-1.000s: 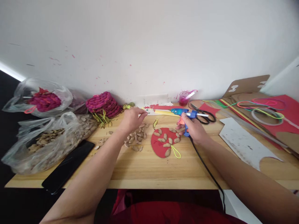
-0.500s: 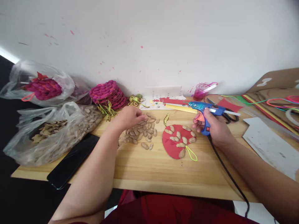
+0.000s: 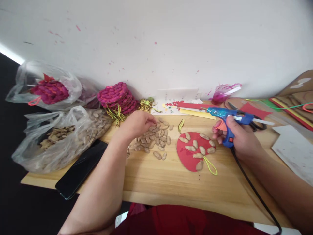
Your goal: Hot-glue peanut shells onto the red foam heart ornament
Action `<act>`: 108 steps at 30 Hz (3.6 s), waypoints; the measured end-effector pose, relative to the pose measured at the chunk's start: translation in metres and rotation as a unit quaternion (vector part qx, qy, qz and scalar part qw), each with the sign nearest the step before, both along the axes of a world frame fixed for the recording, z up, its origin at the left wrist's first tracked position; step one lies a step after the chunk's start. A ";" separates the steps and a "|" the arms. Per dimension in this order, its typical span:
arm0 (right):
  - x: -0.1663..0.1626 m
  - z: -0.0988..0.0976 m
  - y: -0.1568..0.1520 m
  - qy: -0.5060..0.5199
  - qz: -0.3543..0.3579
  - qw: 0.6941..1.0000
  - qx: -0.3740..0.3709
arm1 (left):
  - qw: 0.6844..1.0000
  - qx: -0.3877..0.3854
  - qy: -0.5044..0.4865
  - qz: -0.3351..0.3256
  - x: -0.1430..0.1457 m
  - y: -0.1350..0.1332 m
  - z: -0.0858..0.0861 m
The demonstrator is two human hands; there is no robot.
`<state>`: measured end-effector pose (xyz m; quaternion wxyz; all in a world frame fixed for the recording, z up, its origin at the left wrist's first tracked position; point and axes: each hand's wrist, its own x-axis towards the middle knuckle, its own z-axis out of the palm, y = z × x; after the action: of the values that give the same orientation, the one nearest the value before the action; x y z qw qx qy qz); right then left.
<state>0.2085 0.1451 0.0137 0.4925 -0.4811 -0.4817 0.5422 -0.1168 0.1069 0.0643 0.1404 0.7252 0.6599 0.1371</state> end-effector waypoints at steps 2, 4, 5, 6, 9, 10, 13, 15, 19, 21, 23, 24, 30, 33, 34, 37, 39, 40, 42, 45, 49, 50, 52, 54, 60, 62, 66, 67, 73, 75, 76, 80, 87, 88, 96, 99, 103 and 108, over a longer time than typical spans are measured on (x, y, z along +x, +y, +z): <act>0.000 0.000 0.000 -0.002 0.001 1.000 0.007 | 0.999 -0.027 -0.022 -0.034 0.004 -0.002 0.001; 0.000 0.000 0.000 -0.005 0.003 1.000 0.013 | 0.996 -0.058 -0.020 -0.061 0.010 -0.003 0.003; 0.000 0.000 0.000 -0.007 0.005 1.000 0.013 | 0.995 -0.071 -0.015 -0.071 0.014 -0.004 0.003; 0.000 0.000 0.000 -0.008 0.007 1.000 0.011 | 0.994 -0.080 -0.010 -0.080 0.017 -0.004 0.004; 0.000 0.002 -0.002 -0.009 0.005 1.000 0.004 | 0.991 -0.101 0.019 -0.091 0.026 -0.004 0.003; -0.001 0.003 -0.002 -0.011 0.002 1.000 0.005 | 0.989 -0.107 0.029 -0.094 0.027 -0.003 0.001; -0.002 0.007 -0.004 -0.021 -0.009 1.000 0.003 | 0.988 -0.113 0.044 -0.100 0.031 -0.002 -0.002; -0.003 0.008 -0.004 -0.024 -0.008 1.000 -0.002 | 0.989 -0.110 0.043 -0.092 0.033 -0.001 -0.005; -0.002 0.007 -0.003 -0.023 0.009 1.000 -0.004 | 0.992 -0.098 0.032 -0.074 0.030 -0.001 -0.005; -0.001 0.005 -0.002 -0.022 0.009 1.000 0.001 | 0.995 -0.074 0.025 -0.056 0.024 -0.001 -0.004; 0.000 0.003 -0.001 -0.024 0.001 1.000 0.006 | 0.998 -0.042 0.028 -0.033 0.017 0.000 -0.003; 0.000 0.003 -0.001 -0.026 -0.002 1.000 0.006 | 0.999 -0.026 0.028 -0.025 0.013 0.000 -0.003; -0.002 0.005 -0.001 -0.021 -0.031 0.999 -0.016 | 0.999 0.054 0.008 0.008 0.003 0.001 -0.003; -0.003 0.005 -0.001 -0.015 -0.030 0.999 -0.020 | 0.998 0.045 0.041 0.023 0.006 0.000 0.002; -0.002 0.005 -0.001 -0.013 -0.029 0.999 -0.022 | 0.998 0.038 0.049 0.028 0.007 -0.001 0.003; -0.001 0.003 -0.001 -0.009 -0.027 0.999 -0.022 | 0.998 0.020 0.041 0.033 0.006 -0.002 0.003; 0.000 0.003 -0.001 -0.009 -0.020 1.000 -0.016 | 0.999 0.020 0.014 0.020 0.004 -0.001 0.000; 0.000 0.003 -0.001 -0.008 -0.017 1.000 -0.014 | 1.000 0.021 0.004 0.012 0.002 -0.001 -0.001; 0.000 0.004 -0.001 -0.005 -0.015 1.000 -0.013 | 1.000 0.021 0.004 0.005 -0.001 0.000 -0.003; 0.000 0.004 -0.002 -0.008 -0.006 1.000 -0.009 | 0.999 0.022 0.041 0.024 -0.002 0.000 -0.001; 0.000 0.004 -0.002 -0.010 -0.004 1.000 -0.005 | 0.996 0.026 0.072 0.053 0.001 -0.002 0.007; 0.000 0.004 -0.003 -0.007 -0.006 1.000 -0.007 | 0.995 0.028 0.074 0.054 0.002 -0.003 0.008; 0.000 0.005 -0.003 -0.005 -0.008 1.000 -0.014 | 0.995 0.032 0.076 0.053 0.004 -0.003 0.009; -0.001 0.006 -0.004 -0.007 -0.009 1.000 -0.018 | 0.995 0.034 0.073 0.052 0.004 -0.003 0.008; 0.000 0.005 -0.004 -0.009 -0.011 1.000 -0.020 | 0.996 0.036 0.044 0.063 -0.003 0.001 0.000; 0.001 0.004 -0.003 -0.010 -0.017 0.999 -0.026 | 0.996 0.033 0.047 0.065 -0.003 0.002 -0.002; 0.000 0.004 -0.003 -0.018 -0.013 1.000 -0.018 | 0.999 0.011 0.021 0.036 0.005 0.003 -0.006; 0.000 0.004 -0.003 -0.021 -0.012 1.000 -0.014 | 1.000 0.004 0.011 0.019 0.007 0.004 -0.007; 0.002 0.003 -0.003 -0.015 -0.003 1.000 -0.018 | 0.998 -0.032 -0.011 -0.049 0.016 0.007 -0.016; 0.002 0.002 -0.003 -0.008 -0.001 1.000 -0.022 | 0.998 -0.045 -0.017 -0.050 0.017 0.008 -0.018; 0.003 0.002 -0.003 -0.005 0.000 1.000 -0.026 | 0.997 -0.049 -0.018 -0.048 0.017 0.008 -0.018; 0.003 0.002 -0.004 0.000 0.001 1.000 -0.027 | 0.998 -0.047 -0.012 -0.042 0.016 0.007 -0.016; 0.000 0.005 -0.005 -0.001 -0.003 0.999 -0.032 | 0.997 0.027 0.066 0.017 0.015 0.004 -0.001; 0.000 0.005 -0.005 -0.001 -0.005 0.999 -0.034 | 0.996 0.032 0.076 0.023 0.015 0.003 -0.001; 0.003 0.001 -0.003 0.013 0.018 1.000 -0.020 | 0.993 0.110 0.013 0.040 0.010 0.004 -0.010; 0.004 0.000 -0.002 0.009 0.022 1.000 -0.018 | 0.992 0.096 0.053 0.061 0.011 0.002 -0.005; 0.004 0.003 -0.003 0.000 0.011 0.999 -0.037 | 0.991 0.065 0.093 0.071 0.013 0.001 -0.002; 0.003 0.007 -0.005 -0.037 0.000 0.998 -0.048 | 0.992 0.084 0.052 0.076 0.008 0.002 -0.005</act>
<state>0.2120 0.1405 0.0211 0.4503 -0.5237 -0.4731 0.5469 -0.1085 0.1086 0.0593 0.0338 0.6883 0.7056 0.1646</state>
